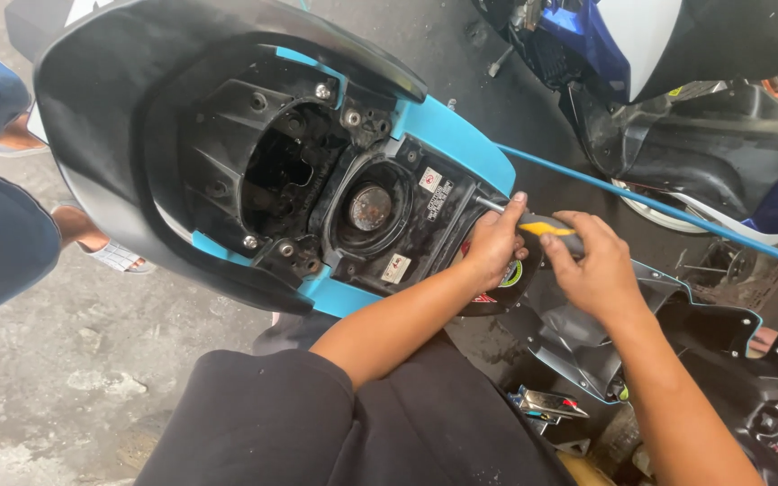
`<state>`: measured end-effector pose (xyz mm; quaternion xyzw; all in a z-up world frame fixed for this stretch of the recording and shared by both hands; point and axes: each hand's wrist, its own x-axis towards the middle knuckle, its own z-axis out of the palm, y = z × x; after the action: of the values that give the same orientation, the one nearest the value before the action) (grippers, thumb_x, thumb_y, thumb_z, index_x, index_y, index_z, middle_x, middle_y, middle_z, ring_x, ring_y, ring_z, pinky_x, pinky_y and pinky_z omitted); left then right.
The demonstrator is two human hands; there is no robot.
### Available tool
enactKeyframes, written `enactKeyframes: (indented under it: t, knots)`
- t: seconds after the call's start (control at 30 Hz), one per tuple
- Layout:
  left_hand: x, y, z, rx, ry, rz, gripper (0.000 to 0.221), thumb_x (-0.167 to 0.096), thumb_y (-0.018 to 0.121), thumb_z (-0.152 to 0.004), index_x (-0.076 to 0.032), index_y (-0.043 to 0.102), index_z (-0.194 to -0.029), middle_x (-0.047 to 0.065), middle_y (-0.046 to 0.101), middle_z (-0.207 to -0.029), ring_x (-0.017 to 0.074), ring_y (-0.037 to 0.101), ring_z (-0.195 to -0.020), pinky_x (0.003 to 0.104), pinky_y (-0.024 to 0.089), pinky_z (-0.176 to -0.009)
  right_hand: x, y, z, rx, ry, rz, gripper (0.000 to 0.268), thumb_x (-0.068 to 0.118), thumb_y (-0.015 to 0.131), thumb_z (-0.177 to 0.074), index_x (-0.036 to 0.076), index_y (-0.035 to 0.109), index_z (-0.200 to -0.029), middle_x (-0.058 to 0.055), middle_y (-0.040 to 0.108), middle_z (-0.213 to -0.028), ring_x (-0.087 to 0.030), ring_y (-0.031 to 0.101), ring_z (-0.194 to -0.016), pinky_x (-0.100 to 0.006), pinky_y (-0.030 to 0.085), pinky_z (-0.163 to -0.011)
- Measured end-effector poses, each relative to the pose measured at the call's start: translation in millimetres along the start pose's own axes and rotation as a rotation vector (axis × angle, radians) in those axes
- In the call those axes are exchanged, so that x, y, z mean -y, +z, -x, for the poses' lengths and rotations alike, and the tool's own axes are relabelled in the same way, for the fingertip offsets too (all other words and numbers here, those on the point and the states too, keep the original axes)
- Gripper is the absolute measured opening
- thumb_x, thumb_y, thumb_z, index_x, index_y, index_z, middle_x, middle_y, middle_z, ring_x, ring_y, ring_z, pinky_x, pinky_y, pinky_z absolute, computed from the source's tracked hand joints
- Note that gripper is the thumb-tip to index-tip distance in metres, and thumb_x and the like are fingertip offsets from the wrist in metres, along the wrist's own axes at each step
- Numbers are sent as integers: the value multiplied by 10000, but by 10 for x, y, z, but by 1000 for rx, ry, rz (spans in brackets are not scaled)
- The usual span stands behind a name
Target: The person is disassembling the storage compartment and panels of a scooter to access and work on the fuel system components.
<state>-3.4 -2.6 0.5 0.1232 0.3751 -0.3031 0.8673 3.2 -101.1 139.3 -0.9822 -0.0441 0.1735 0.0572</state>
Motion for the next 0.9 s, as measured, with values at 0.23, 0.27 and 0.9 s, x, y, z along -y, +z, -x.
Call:
enactKeyframes:
  t: [0.23, 0.27, 0.9]
  knots:
    - [-3, 1, -11, -2, 17, -15, 504, -496, 683, -1105, 2, 616, -1158, -29, 400, -842, 47, 471, -581, 236, 482, -476, 441, -164, -186, 202, 534, -158, 295, 502, 652, -1079, 295, 808, -1221, -27, 715, -564, -234, 784, -592, -416, 628, -752]
    - [-16, 9, -2, -1, 15, -20, 504, -496, 683, -1105, 2, 616, -1158, -29, 400, -842, 47, 471, -581, 236, 482, -476, 412, -218, -154, 200, 538, -161, 295, 502, 652, -1079, 295, 808, -1221, -27, 715, -564, -234, 784, -592, -416, 628, -752]
    - [-754, -543, -53, 141, 900, -2116, 387, -342, 651, -1028, -261, 615, -1405, 80, 752, -1050, 361, 807, -953, 522, 654, -836, 164, -67, 113, -205, -146, -323, 628, 109, 852, -840, 103, 595, -1413, -195, 660, -1309, -483, 686, -1235, -605, 561, -1049]
